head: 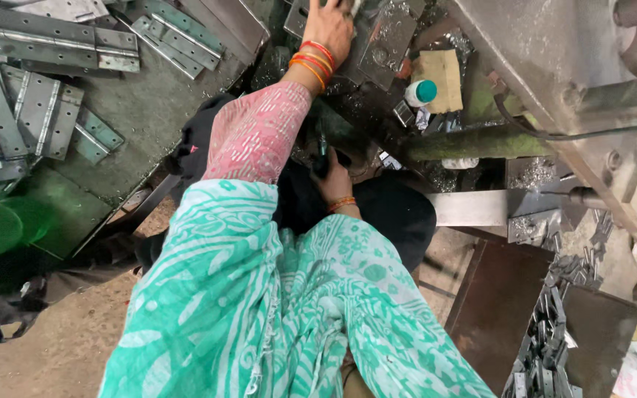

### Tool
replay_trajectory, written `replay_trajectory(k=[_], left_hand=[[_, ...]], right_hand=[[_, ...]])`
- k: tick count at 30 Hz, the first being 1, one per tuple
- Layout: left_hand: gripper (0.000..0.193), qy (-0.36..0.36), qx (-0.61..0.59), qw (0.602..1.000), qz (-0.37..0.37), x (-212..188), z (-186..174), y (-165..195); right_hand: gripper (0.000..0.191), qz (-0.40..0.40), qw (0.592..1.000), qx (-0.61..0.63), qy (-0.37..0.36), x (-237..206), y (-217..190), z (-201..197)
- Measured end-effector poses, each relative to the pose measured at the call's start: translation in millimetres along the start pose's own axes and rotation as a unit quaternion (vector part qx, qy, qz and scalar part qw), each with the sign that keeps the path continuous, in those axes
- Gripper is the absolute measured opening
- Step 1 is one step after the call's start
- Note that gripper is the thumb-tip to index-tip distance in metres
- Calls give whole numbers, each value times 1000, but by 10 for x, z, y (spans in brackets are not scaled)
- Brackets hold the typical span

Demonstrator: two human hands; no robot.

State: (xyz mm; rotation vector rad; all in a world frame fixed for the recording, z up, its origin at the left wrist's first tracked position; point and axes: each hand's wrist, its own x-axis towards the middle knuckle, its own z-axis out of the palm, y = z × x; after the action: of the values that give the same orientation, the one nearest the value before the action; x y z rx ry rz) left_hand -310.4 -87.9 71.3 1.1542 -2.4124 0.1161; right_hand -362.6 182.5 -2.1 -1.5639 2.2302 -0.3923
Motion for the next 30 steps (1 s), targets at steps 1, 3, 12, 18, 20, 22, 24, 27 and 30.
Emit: replay_trajectory(k=[1,3,12,18,20,22,24,27,30], left_hand=[[25,-14,-3,1000,5,-3,-23,-1],[24,-49,-11,999,19,-38,-67,5],[28,-213,39,971,100,-775,-356,70],[31,1,127,987,98,-1008,-77,106],[31,-1,137,988,77,-924,7,129],[31,-3,135,988,78,-847,-4,149],[32,-7,123,987,104,-820,-46,152],[35,107,27,987,117,-879,-260,99],[29,154,-164,970,89,-950,-466,-9]], right_hand=[[88,5,1000,-11,-11,23,-28,-122],[79,33,997,-35,-53,114,-108,-400],[70,21,992,-61,-111,301,-534,-963],[71,14,992,-74,-103,316,-364,-865],[71,4,992,-80,-94,357,-236,-804],[72,-21,993,-80,-82,393,-101,-773],[67,-82,995,-27,-52,428,22,-806],[61,-38,999,23,-23,486,136,-954],[61,27,990,134,21,563,146,-1084]])
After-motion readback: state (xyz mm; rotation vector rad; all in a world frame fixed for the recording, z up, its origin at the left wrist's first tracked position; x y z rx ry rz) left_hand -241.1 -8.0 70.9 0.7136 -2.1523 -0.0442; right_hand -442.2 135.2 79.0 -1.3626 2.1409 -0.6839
